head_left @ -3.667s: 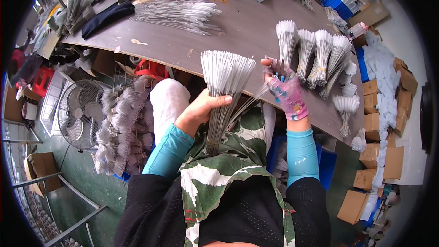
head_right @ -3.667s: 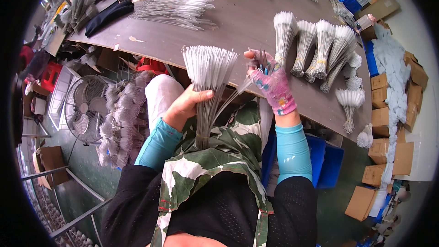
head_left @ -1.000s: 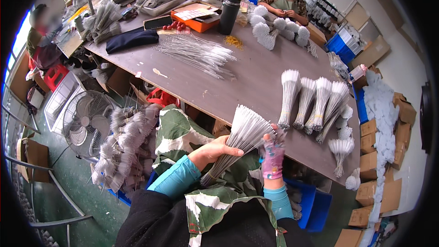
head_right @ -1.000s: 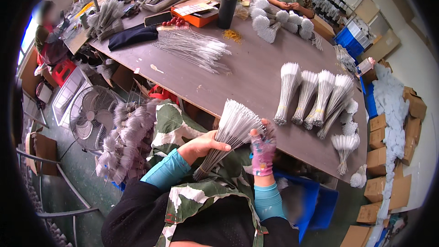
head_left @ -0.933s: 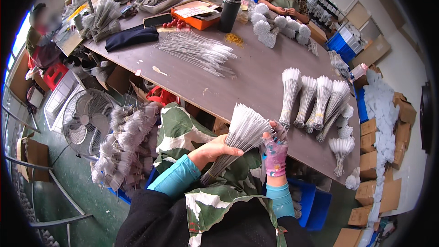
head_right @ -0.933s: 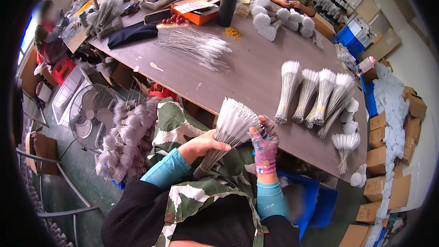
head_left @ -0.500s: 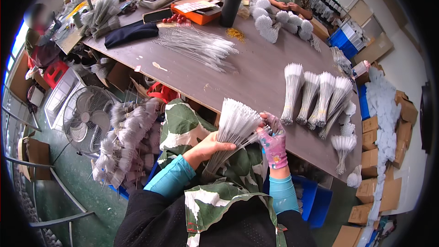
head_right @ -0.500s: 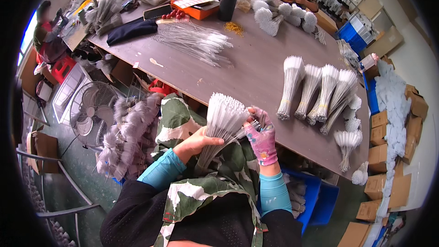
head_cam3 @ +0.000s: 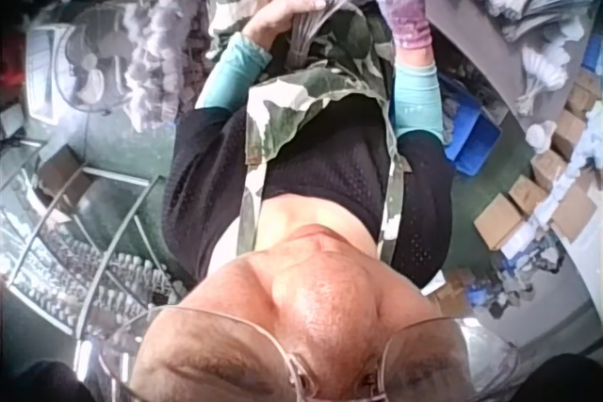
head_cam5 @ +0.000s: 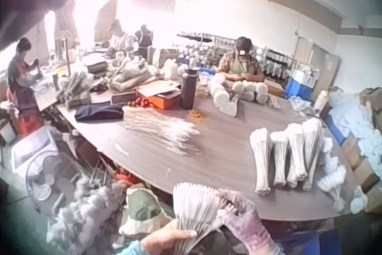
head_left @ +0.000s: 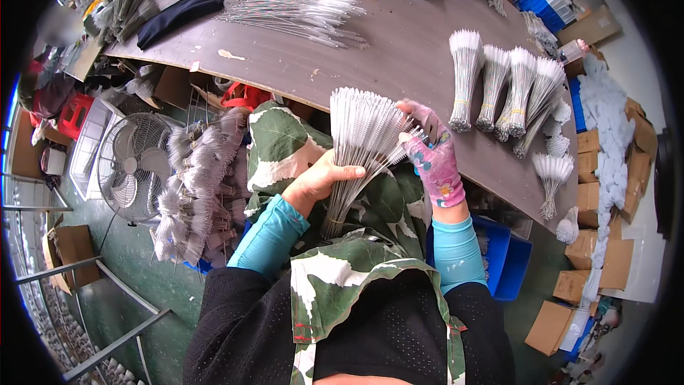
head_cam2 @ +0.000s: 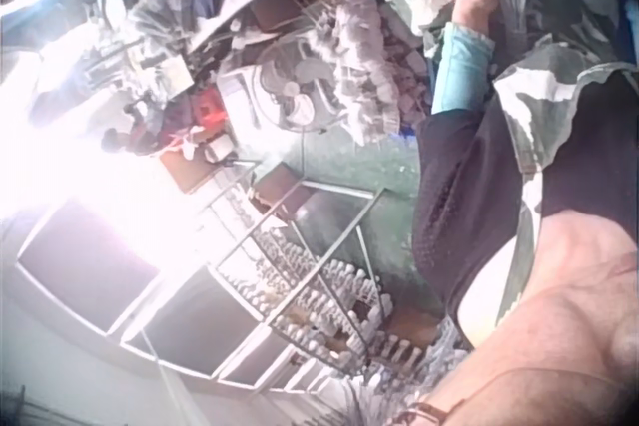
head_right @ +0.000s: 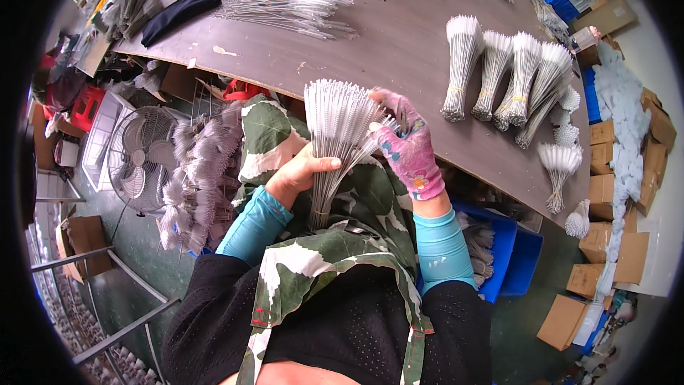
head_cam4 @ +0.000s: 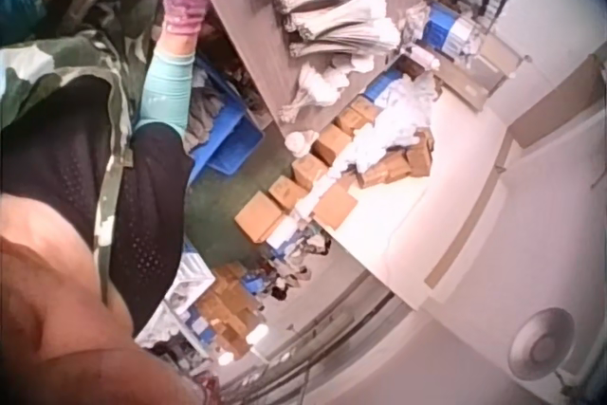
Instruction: The recorder bundles white bristly industrial products using rubber bands and trims them with scissors.
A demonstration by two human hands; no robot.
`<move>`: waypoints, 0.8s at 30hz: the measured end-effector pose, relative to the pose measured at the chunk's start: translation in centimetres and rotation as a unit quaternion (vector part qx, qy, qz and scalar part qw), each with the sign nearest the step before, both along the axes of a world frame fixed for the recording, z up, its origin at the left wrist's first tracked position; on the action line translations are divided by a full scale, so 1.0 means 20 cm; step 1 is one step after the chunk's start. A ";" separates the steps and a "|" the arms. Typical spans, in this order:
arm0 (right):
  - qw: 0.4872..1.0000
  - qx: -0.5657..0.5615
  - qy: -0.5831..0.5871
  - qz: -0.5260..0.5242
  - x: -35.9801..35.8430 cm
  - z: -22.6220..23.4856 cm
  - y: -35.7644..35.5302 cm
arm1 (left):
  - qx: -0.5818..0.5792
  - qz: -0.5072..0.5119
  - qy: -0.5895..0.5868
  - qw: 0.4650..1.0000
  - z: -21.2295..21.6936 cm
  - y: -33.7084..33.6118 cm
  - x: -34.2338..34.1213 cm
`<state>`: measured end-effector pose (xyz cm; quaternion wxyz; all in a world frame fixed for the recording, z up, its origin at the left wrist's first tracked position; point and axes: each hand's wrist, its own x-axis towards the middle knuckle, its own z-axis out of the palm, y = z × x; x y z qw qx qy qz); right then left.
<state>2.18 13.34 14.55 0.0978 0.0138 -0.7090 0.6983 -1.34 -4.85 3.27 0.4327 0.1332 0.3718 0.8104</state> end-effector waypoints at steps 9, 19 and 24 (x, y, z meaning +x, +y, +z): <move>0.993 0.098 -0.001 -0.068 -0.03 0.00 0.05 | 0.000 0.012 0.017 1.000 0.12 0.00 0.03; 0.997 0.035 -0.048 0.042 0.02 0.07 0.10 | -0.031 -0.007 0.006 0.999 0.03 0.03 0.02; 0.991 -0.084 -0.077 0.073 0.03 0.02 0.14 | -0.019 -0.010 0.007 1.000 0.01 0.02 0.02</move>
